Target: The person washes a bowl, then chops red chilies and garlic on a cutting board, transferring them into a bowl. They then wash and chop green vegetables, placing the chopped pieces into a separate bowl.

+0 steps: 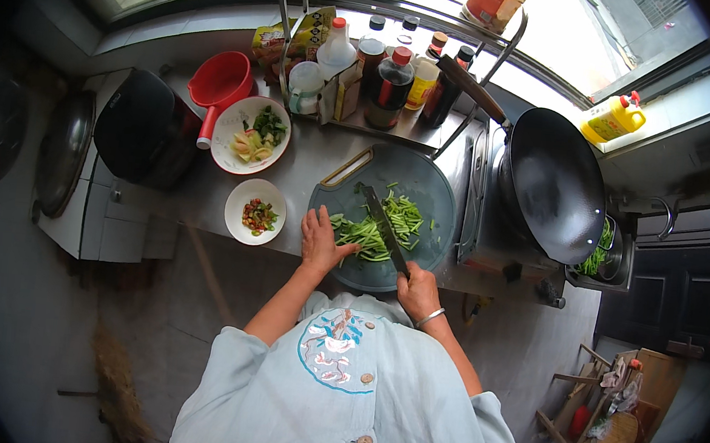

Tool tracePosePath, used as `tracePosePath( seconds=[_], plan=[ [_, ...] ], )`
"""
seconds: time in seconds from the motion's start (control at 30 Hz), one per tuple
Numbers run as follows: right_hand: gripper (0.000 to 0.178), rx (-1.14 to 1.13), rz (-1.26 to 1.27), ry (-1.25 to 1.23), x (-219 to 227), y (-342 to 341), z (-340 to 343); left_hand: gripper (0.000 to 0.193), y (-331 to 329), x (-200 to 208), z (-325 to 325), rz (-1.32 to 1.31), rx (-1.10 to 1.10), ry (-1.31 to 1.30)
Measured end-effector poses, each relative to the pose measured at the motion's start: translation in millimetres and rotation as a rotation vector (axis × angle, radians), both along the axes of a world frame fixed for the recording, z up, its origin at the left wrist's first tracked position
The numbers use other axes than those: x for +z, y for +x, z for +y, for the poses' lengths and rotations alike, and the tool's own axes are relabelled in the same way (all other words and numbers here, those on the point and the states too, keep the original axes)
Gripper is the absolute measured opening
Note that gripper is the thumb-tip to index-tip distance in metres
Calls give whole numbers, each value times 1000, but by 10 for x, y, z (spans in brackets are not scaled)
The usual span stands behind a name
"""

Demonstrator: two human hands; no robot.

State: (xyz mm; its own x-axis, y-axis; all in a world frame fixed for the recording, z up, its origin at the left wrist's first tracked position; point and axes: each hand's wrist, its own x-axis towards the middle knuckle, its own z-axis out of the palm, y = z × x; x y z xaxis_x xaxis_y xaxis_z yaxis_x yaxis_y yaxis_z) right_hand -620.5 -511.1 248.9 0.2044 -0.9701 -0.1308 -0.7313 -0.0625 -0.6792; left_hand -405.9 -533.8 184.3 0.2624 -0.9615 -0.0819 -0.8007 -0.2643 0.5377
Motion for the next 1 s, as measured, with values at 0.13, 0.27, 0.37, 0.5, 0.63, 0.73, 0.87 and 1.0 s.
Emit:
tracePosePath(
  seconds=[0.13,0.27,0.37,0.5,0.63,0.73,0.87,1.0],
  plan=[
    [15,1,86,69,-128,44,150,97,-194,21,81,46,-202,-87],
    [16,20,160,124,-198,119,197,70,-328,-153,125,-19,-228,-192],
    [16,40,202,139,-197,158,149,50,-338,-375,117,-106,-336,-337],
    [15,70,239,194,-262,214,31,17,-330,-394,87,-109,-337,-459],
    [14,84,238,221,-444,283,-162,17,-304,-365,73,-131,-415,-441],
    [14,47,238,194,-571,386,-217,17,-291,-369,81,-143,-447,-447],
    [14,-22,184,129,-632,398,-263,18,-287,-371,39,-113,-421,-474],
    [14,-22,-7,52,-559,269,-208,29,-298,-408,-6,-18,-345,-431]
  ],
)
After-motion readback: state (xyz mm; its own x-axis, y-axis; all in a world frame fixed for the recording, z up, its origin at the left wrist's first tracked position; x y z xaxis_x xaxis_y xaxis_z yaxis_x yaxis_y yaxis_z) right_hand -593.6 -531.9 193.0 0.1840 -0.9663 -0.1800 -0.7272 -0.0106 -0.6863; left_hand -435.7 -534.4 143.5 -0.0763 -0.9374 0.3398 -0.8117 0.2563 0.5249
